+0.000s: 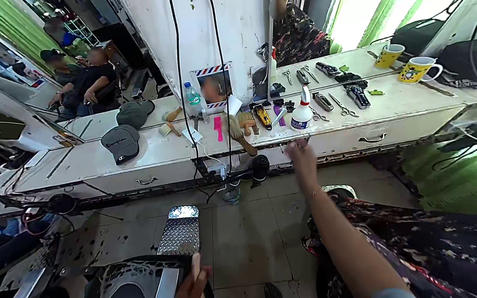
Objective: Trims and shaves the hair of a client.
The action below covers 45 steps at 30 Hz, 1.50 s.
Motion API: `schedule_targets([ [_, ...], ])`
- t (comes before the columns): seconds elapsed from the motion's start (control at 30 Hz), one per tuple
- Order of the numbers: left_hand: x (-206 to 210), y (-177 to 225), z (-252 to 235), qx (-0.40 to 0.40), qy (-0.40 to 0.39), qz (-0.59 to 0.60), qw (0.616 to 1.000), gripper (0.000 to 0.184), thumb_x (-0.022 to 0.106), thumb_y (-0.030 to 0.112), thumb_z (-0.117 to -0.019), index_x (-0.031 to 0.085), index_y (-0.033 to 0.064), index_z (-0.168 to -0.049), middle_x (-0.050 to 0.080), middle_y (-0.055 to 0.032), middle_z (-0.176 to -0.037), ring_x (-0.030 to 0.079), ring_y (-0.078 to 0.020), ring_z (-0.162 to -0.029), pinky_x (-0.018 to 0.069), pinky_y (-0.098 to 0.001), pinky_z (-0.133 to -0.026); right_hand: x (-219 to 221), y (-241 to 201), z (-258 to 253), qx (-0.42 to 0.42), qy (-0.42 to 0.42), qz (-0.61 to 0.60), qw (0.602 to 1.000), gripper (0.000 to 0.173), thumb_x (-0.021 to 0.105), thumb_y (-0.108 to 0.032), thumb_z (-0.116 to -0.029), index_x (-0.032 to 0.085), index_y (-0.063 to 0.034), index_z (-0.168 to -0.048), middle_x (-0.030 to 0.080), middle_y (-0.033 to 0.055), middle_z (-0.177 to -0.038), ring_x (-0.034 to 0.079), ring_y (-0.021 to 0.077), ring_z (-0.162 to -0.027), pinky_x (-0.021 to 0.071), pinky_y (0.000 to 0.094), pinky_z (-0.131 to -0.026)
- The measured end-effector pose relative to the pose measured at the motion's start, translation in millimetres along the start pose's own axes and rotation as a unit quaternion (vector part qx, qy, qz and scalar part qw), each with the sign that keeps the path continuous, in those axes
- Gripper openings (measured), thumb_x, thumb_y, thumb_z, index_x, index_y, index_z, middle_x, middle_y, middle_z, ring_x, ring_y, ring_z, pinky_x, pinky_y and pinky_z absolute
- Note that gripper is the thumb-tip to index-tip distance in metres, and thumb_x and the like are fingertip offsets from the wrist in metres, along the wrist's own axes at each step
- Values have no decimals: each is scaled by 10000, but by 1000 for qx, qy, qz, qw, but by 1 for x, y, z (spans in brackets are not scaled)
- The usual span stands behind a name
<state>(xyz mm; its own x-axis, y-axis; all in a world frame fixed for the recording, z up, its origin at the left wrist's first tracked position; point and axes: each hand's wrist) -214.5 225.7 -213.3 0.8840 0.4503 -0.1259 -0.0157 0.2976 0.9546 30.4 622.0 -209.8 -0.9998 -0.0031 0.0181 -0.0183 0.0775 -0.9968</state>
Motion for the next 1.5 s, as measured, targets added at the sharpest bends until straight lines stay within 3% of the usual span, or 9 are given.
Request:
schedule_targets([
  [0.1, 21, 16, -5, 44, -33, -20, 998, 313, 468, 197, -1073, 677, 20, -1224, 721, -36, -1145, 629, -19, -733, 532, -205, -623, 27, 13, 156, 70, -284, -36, 956, 369, 561, -226, -1060, 623, 60, -1285, 716, 159, -1164, 704, 240, -1073, 567, 420, -1007],
  [0.23, 49, 24, 7, 102, -144, -9, 984, 339, 444, 185, -1069, 667, -9, -1235, 704, -87, -1238, 677, -111, -1051, 562, -307, -898, 12, 6, 291, 119, -432, -38, 893, 382, 479, -236, -1099, 620, 16, -1349, 688, 135, -1273, 684, 209, -1151, 541, 397, -1057],
  [0.3, 63, 17, 25, 101, -217, 24, 971, 333, 444, 170, -1077, 659, -24, -1243, 694, -101, -1261, 664, -146, -1136, 545, -335, -992, -4, -4, 333, 125, -405, -68, 903, 374, 454, -213, -1109, 610, 39, -1336, 689, 133, -1254, 694, 194, -1122, 554, 391, -1046],
  [0.43, 82, -6, 77, 97, -318, 37, 942, 341, 453, 214, -1089, 666, 28, -1280, 703, -63, -1255, 689, -70, -842, 570, -212, -662, -38, -26, 416, 123, -296, -121, 939, 303, 458, -181, -1110, 645, 24, -1232, 736, 75, -1021, 723, 149, -927, 605, 352, -903],
  [0.57, 96, -30, 132, 132, -421, 49, 896, 348, 480, 176, -1068, 649, -42, -1280, 670, -109, -1353, 603, -162, -1295, 462, -334, -1125, -76, -41, 510, 168, -158, -126, 965, 292, 452, -233, -1114, 628, -17, -1204, 676, 52, -912, 685, 144, -792, 606, 327, -754],
  [0.77, 126, -38, 222, 194, -497, 44, 844, 226, 645, 169, -993, 732, 12, -1130, 733, -60, -1166, 691, -113, -1066, 565, -286, -964, -118, -66, 613, 136, 124, -219, 958, 193, 510, -210, -1083, 612, -48, -1068, 642, 32, -807, 658, 162, -688, 622, 418, -752],
  [0.9, 139, -35, 278, 212, -603, 48, 767, 228, 621, 69, -998, 701, -3, -1200, 749, -18, -1022, 686, -54, -792, 594, -236, -727, -148, -77, 652, 88, 259, -245, 930, 327, 397, -210, -1122, 596, 15, -1250, 707, 101, -1011, 704, 174, -864, 607, 349, -816],
  [1.1, 183, -50, 341, 222, -733, -41, 641, 406, 711, 157, -936, 637, 36, -1315, 618, -88, -1295, 646, -150, -1111, 577, -337, -946, -274, -113, 719, 134, 213, -272, 929, 424, 305, -260, -1136, 619, 17, -1197, 707, 160, -1120, 710, 273, -982, 600, 456, -882],
  [1.5, 408, 168, 417, 595, -373, -292, 650, 693, 743, 453, -914, 549, 66, -1455, 418, -225, -1570, 404, -387, -1454, 361, -594, -1166, -496, -115, 889, 42, 165, -245, 954, 398, 376, -254, -1109, 716, -49, -1077, 762, 114, -913, 719, 155, -649, 618, 285, -575],
])
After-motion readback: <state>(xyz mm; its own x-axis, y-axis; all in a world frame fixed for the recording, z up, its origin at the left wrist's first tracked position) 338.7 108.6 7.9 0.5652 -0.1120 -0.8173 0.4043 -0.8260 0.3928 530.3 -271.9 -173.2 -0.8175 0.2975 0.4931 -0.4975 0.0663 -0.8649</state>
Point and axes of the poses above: each hand's wrist, its own z-axis away from the middle knuckle, its own x-axis out of the palm, y = z × x
